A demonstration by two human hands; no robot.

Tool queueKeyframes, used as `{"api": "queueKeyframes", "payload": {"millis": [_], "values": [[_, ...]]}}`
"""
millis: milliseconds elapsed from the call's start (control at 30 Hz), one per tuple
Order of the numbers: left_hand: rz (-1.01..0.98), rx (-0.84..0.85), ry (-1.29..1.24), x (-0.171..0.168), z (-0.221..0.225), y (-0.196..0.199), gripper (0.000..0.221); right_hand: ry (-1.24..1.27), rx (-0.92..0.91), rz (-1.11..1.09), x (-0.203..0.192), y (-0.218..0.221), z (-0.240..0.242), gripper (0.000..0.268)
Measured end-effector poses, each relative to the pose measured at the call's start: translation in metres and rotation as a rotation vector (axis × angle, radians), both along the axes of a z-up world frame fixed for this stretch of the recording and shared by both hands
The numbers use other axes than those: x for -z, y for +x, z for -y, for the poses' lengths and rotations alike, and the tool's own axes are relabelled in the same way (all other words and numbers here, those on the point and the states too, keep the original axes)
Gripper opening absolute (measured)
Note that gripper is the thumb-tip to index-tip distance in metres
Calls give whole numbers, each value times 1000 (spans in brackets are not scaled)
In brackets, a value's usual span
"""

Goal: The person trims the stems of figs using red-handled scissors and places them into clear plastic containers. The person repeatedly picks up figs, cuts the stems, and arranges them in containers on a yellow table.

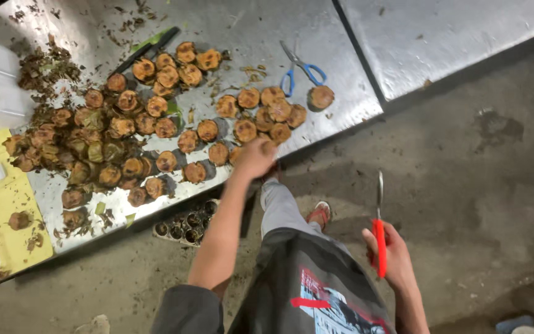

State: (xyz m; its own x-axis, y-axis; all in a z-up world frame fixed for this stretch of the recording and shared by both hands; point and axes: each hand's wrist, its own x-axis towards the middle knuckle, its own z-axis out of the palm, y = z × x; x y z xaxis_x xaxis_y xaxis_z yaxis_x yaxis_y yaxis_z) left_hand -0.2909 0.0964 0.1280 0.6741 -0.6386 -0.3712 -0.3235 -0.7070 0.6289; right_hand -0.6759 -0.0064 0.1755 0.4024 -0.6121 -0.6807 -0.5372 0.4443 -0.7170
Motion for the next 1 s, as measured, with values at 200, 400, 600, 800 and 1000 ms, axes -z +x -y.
{"api": "queueKeyframes", "payload": {"millis": [200,400,600,800,1000], "values": [[9,-240,276,59,-50,145,52,10,126,-14,18,28,8,47],[-229,-426,84,102,-57,264,45,-56,110,-64,19,74,22,47],[218,-818,231,101,-47,330,66,-75,133,-40,17,109,24,46],[174,-696,107,86,-24,309,47,-78,111,4,18,113,23,45],[-416,-682,-699,45,-13,232,38,-56,97,27,16,69,20,47]]}}
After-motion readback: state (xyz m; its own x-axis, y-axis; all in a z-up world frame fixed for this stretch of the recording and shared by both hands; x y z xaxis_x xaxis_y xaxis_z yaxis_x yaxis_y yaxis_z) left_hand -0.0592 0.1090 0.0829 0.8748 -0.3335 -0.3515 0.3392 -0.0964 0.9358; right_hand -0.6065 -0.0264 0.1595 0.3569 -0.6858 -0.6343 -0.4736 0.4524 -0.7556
